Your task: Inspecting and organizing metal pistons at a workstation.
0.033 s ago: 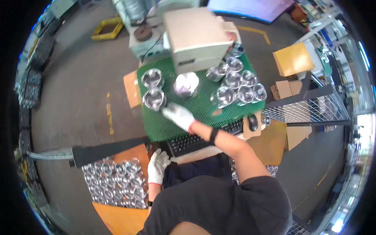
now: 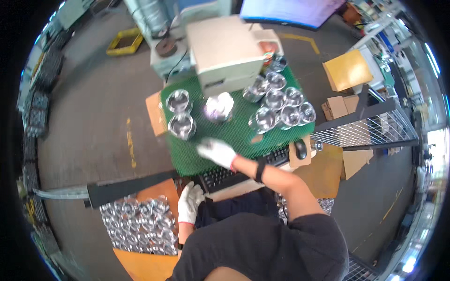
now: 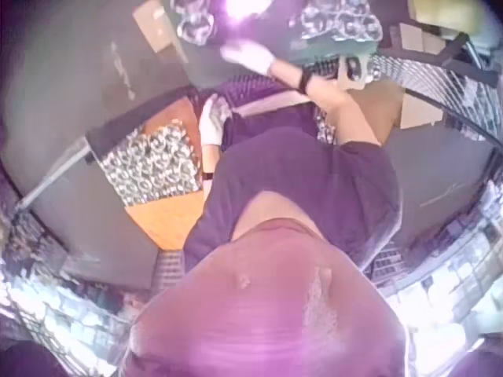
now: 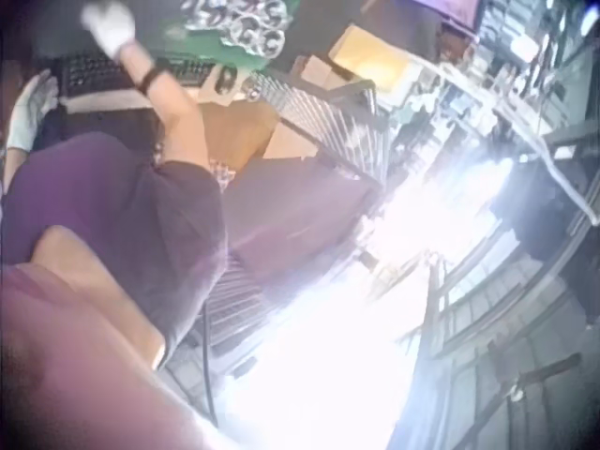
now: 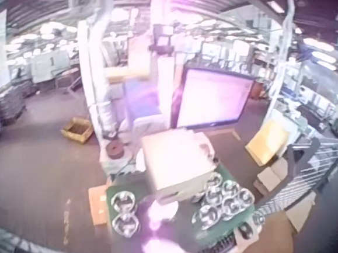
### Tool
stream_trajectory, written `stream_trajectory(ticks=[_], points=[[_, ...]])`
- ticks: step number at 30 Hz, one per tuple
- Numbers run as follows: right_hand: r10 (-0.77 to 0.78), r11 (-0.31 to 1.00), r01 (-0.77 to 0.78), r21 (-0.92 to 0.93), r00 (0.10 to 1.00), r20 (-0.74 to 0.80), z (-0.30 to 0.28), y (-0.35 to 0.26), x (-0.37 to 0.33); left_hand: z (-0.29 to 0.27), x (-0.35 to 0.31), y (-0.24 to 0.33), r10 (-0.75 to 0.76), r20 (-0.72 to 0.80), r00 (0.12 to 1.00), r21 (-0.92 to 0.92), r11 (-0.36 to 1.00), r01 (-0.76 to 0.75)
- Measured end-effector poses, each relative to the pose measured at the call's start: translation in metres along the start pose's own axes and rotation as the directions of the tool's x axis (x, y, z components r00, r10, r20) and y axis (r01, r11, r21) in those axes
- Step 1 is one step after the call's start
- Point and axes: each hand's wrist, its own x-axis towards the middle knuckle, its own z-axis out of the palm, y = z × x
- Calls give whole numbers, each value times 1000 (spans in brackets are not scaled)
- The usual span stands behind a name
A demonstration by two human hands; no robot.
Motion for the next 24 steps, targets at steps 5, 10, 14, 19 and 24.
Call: stream_trajectory(ticks=[5, 10, 14, 19, 24], points=[[208, 799, -6, -601, 941, 267, -107, 9, -78, 36, 23, 8, -83, 131, 988, 140, 988, 65], [-188, 676, -63, -734, 949, -254, -196, 7, -58, 62, 27, 15, -105, 153, 983, 341, 939, 47], [-190, 444, 35, -895, 980, -55, -175, 34, -49, 72, 18, 18, -121, 222, 968, 373, 927, 31], [-33, 546, -51, -836, 996, -82, -159, 14, -53, 11, -8, 19, -40, 190, 981, 258, 966, -11], [-33, 599, 76, -797, 997, 70, -94, 0, -112, -67, -40, 8, 13, -4, 1000, 254, 967, -11]])
